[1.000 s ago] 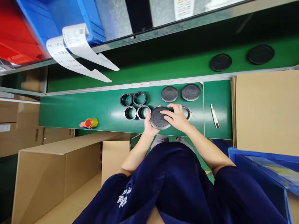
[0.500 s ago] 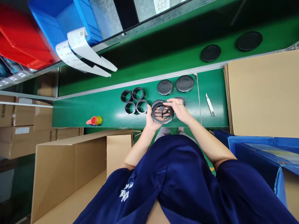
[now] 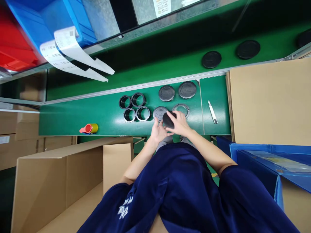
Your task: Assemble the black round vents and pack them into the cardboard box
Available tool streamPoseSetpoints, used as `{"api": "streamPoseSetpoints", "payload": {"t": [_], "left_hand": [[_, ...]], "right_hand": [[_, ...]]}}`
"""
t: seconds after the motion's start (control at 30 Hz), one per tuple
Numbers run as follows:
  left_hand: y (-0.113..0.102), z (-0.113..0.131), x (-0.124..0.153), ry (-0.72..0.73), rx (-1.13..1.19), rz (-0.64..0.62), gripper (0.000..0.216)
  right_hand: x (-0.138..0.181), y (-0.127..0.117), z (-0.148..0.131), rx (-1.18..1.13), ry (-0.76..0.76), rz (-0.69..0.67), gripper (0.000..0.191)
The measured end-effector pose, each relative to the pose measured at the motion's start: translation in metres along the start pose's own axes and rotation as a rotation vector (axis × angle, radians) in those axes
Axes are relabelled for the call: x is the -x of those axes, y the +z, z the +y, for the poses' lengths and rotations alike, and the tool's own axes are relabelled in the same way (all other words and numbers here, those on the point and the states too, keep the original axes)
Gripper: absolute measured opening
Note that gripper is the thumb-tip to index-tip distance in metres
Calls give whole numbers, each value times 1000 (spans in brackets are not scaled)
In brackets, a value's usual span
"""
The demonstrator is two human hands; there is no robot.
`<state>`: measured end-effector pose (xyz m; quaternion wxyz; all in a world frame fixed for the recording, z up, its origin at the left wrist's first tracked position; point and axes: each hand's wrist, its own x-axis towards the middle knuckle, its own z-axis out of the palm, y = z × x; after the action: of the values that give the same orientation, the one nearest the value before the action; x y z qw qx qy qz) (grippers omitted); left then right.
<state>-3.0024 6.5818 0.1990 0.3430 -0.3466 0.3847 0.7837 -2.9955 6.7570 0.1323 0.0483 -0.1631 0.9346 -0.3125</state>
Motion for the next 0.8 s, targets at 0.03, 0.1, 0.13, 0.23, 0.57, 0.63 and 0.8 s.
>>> {"api": "streamPoseSetpoints", "payload": {"t": [0.03, 0.1, 0.13, 0.23, 0.57, 0.63, 0.8], "left_hand": [[-2, 2, -1, 0, 3, 13, 71], [-8, 5, -3, 9, 25, 16, 65], [-10, 6, -4, 8, 36, 8, 62], [-22, 3, -6, 20, 16, 10, 55], [-39, 13, -44, 671, -678, 205, 65], [-22, 13, -62, 788, -899, 69, 93], [1, 15, -128, 713, -1312, 274, 71]], "right_hand": [[-4, 0, 11, 56, 51, 29, 91], [-12, -1, 30, 173, 134, 29, 91], [-15, -1, 37, 220, 165, 7, 95], [-22, -3, 44, 289, 206, -53, 109], [-43, -6, 36, 352, 128, -52, 78], [-31, -1, 43, 351, 135, -46, 86], [-14, 4, 79, 184, 157, -74, 120]]}}
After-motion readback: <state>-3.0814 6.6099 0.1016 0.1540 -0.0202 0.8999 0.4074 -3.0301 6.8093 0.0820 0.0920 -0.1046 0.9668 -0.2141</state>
